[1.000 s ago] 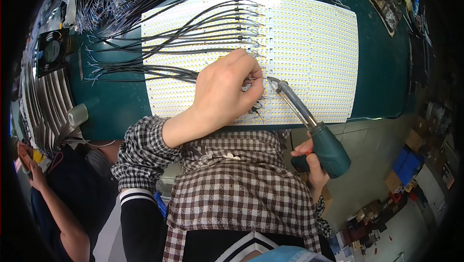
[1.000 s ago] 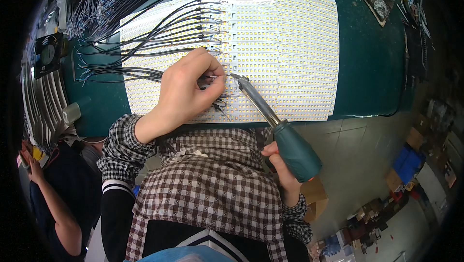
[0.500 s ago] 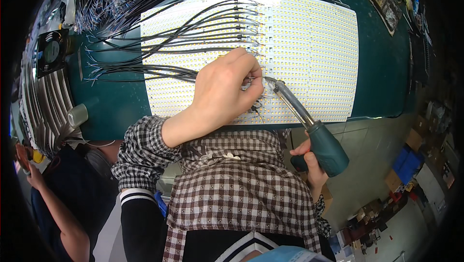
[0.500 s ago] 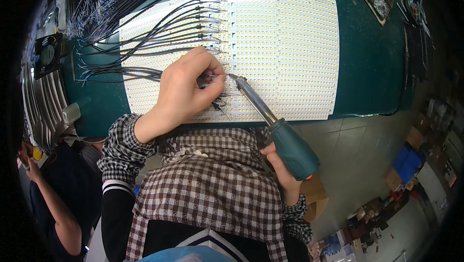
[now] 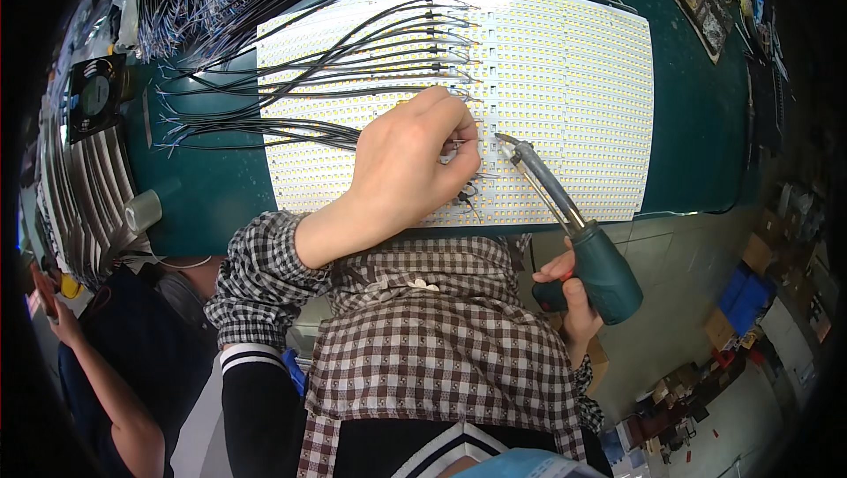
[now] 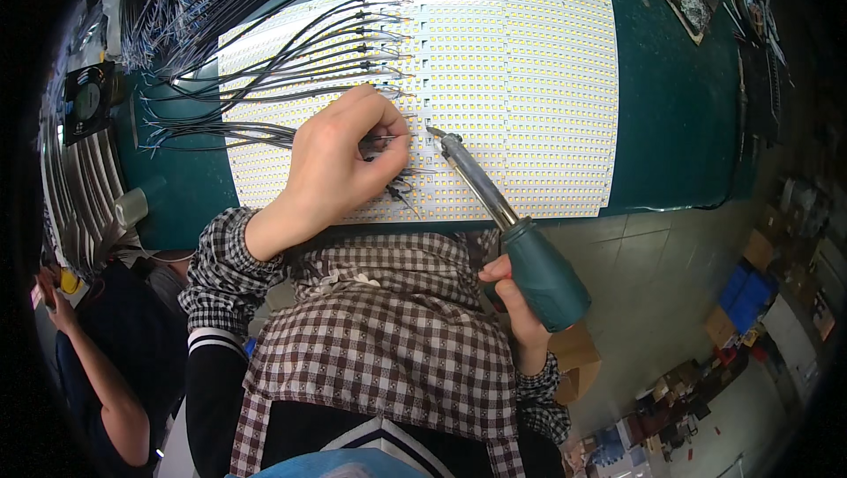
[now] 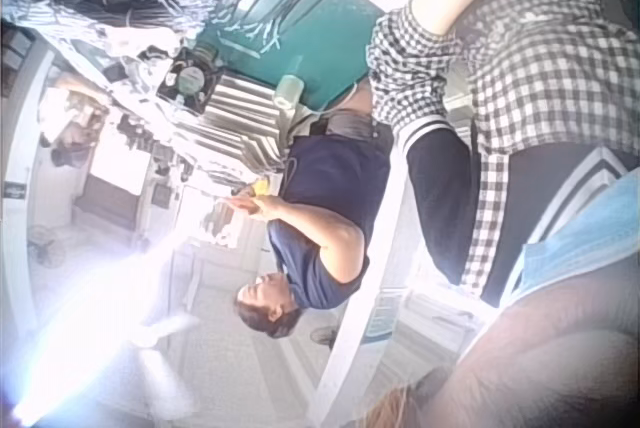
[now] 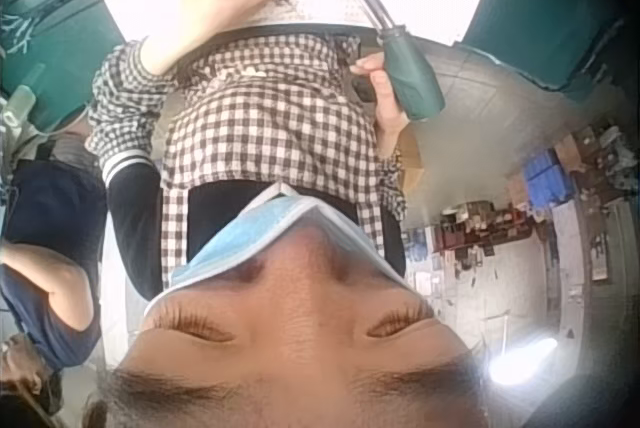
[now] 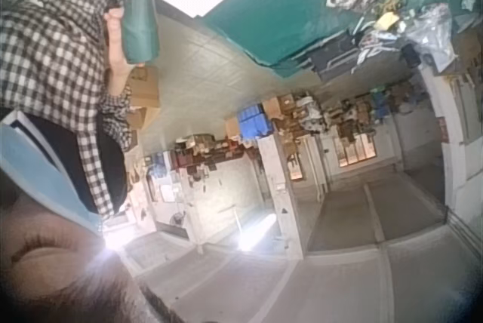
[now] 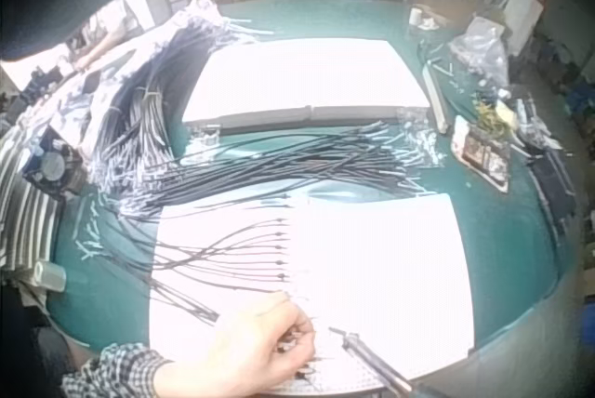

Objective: The person uses a soldering iron to attach black wires to a large LED panel. They systematically solder multiple connection points along the edge of the panel, handling the wires and tool with both hands. The task involves precise placement of the soldering tip and wire ends to create electrical connections.

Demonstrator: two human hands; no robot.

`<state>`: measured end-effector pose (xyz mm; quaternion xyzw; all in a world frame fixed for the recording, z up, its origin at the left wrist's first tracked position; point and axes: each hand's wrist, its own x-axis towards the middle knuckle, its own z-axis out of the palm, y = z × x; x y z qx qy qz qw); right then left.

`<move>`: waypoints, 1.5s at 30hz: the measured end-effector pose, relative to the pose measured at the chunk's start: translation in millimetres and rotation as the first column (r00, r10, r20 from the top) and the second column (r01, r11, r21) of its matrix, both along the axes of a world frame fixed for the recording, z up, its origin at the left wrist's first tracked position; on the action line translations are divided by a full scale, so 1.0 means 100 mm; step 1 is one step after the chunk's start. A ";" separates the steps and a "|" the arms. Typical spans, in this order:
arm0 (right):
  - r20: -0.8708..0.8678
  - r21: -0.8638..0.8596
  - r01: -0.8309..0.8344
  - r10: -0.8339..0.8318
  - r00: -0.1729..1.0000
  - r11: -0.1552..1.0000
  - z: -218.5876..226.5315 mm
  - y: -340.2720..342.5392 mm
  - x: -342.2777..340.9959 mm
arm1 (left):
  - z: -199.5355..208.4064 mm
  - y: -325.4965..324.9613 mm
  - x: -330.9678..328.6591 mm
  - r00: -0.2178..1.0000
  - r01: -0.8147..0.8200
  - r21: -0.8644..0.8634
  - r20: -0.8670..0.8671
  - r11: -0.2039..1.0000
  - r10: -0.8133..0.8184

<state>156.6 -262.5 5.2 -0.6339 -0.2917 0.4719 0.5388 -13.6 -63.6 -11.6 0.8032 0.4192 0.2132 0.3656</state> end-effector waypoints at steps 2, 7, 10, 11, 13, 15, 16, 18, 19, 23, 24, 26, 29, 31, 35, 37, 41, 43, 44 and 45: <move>-0.006 0.017 0.020 -0.020 1.000 1.000 -0.01 0.00 -0.01 | 0.03 -0.01 -0.02 1.000 0.002 -0.029 -0.030 1.000 -0.002; 0.040 0.048 0.048 -0.050 0.998 0.998 0.01 0.03 0.01 | 0.14 -0.06 -0.26 0.984 0.171 0.302 -0.009 0.938 -0.176; 0.040 0.065 0.079 -0.082 0.996 0.995 -0.01 0.03 0.03 | 0.12 -0.14 -0.34 0.969 0.246 0.270 -0.107 0.931 -0.225; 0.039 0.076 0.090 -0.093 0.995 0.993 -0.03 0.02 0.03 | 0.12 -0.15 -0.35 0.968 0.239 0.267 -0.135 0.934 -0.209; 0.036 0.092 0.093 -0.097 0.995 0.991 -0.05 0.00 0.05 | 0.14 -0.17 -0.34 0.968 0.225 0.258 -0.164 0.939 -0.187; 0.035 0.101 0.078 -0.082 0.996 0.992 -0.06 -0.02 0.07 | 0.20 -0.15 -0.29 0.971 0.211 0.244 -0.166 0.946 -0.174; 0.034 0.107 0.075 -0.079 0.996 0.991 -0.06 -0.03 0.08 | 0.24 -0.11 -0.29 0.962 0.245 0.222 -0.177 0.944 -0.208; 0.033 0.117 0.067 -0.072 0.997 0.991 -0.07 -0.04 0.09 | 0.29 -0.02 -0.28 0.941 0.310 0.174 -0.197 0.935 -0.276; 0.030 0.121 0.067 -0.072 0.997 0.990 -0.08 -0.04 0.09 | 0.26 0.02 -0.28 0.944 0.315 0.153 -0.148 0.937 -0.294; 0.028 0.136 0.071 -0.075 0.997 0.988 -0.10 -0.05 0.10 | 0.26 0.12 -0.30 0.947 0.322 0.029 -0.030 0.946 -0.321; 0.030 0.138 0.073 -0.078 0.997 0.988 -0.10 -0.04 0.10 | 0.27 0.13 -0.29 0.948 0.318 -0.013 -0.021 0.948 -0.318; 0.017 0.130 0.091 -0.094 0.995 0.987 -0.10 -0.05 0.09 | 0.25 0.15 -0.28 0.952 0.305 -0.074 -0.020 0.950 -0.307; 0.020 0.109 0.079 -0.082 0.996 0.991 -0.08 -0.06 0.11 | 0.20 0.14 -0.26 0.968 0.250 -0.298 0.086 0.921 -0.235; 0.020 0.103 0.072 -0.074 0.997 0.992 -0.07 -0.06 0.12 | 0.13 0.13 -0.24 0.975 0.177 -0.540 0.209 0.823 -0.072; 0.019 0.122 0.086 -0.088 0.996 0.989 -0.10 -0.07 0.11 | 0.02 0.06 -0.22 0.976 0.113 -0.343 0.213 0.932 -0.040; 0.025 0.129 0.096 -0.100 0.995 0.987 -0.11 -0.08 0.10 | 0.08 0.07 -0.22 0.964 0.262 0.118 0.012 0.958 -0.265; 0.033 0.130 0.093 -0.098 0.995 0.987 -0.11 -0.09 0.10 | 0.20 0.16 -0.27 0.883 0.460 0.214 -0.215 0.862 -0.418; 0.032 0.130 0.089 -0.094 0.995 0.988 -0.10 -0.08 0.10 | 0.20 0.16 -0.25 0.857 0.503 0.316 -0.301 0.804 -0.418; 0.031 0.129 0.094 -0.098 0.995 0.987 -0.10 -0.09 0.10 | 0.18 0.16 -0.24 0.890 0.448 0.269 -0.223 0.852 -0.398; 0.030 0.128 0.098 -0.103 0.994 0.987 -0.09 -0.09 0.09 | 0.12 0.15 -0.23 0.918 0.394 0.216 -0.145 0.893 -0.370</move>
